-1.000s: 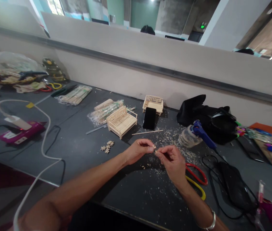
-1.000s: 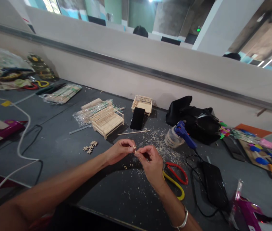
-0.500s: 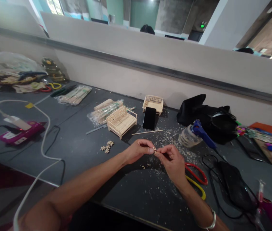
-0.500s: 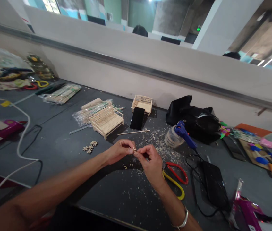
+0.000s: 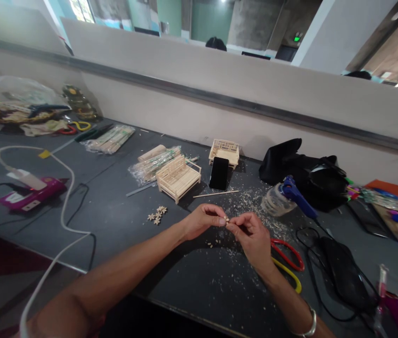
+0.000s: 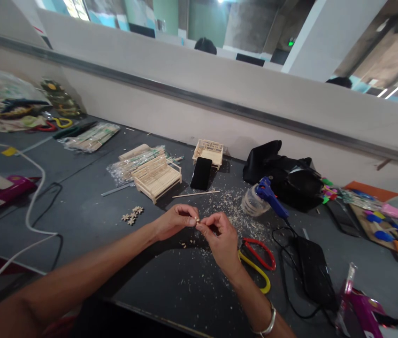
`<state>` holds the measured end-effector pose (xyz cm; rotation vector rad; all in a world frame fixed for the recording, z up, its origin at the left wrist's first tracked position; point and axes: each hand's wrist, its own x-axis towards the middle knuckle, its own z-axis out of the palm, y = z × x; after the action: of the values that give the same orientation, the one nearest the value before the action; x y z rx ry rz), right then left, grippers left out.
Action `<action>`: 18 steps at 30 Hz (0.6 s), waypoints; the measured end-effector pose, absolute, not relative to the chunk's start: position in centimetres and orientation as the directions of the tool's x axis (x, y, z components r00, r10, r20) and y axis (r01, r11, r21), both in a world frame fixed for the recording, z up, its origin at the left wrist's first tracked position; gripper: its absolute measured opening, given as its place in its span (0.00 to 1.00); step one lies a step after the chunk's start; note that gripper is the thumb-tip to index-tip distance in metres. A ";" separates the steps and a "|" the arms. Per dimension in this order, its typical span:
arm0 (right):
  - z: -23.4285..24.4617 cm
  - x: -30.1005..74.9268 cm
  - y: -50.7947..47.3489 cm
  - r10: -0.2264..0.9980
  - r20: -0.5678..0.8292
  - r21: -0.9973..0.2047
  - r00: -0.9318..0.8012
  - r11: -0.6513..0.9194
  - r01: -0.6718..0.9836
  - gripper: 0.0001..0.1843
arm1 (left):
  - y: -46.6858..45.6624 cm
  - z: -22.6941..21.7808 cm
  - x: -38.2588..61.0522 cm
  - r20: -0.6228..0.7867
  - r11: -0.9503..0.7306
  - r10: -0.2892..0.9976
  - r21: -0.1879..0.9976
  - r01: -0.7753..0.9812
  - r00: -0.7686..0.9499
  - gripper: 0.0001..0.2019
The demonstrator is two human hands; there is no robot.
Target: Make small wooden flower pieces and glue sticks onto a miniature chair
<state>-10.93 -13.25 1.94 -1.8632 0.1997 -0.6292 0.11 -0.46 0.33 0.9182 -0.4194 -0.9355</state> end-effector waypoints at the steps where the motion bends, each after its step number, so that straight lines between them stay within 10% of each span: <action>1: 1.9 -10.9 -13.2 -0.424 0.321 -0.913 0.847 -0.375 0.159 0.13 | -0.5 0.4 0.1 -0.068 0.266 -0.831 0.823 0.502 0.552 0.15; 18: 1.9 -11.0 -12.9 -0.447 0.336 -0.917 0.829 -0.356 0.180 0.15 | -0.4 0.3 0.1 -0.077 0.269 -0.834 0.808 0.525 0.546 0.15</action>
<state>-10.98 -12.89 1.87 -1.8257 0.2031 -0.6579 0.11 -0.44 0.33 0.9008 -0.4033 -0.9499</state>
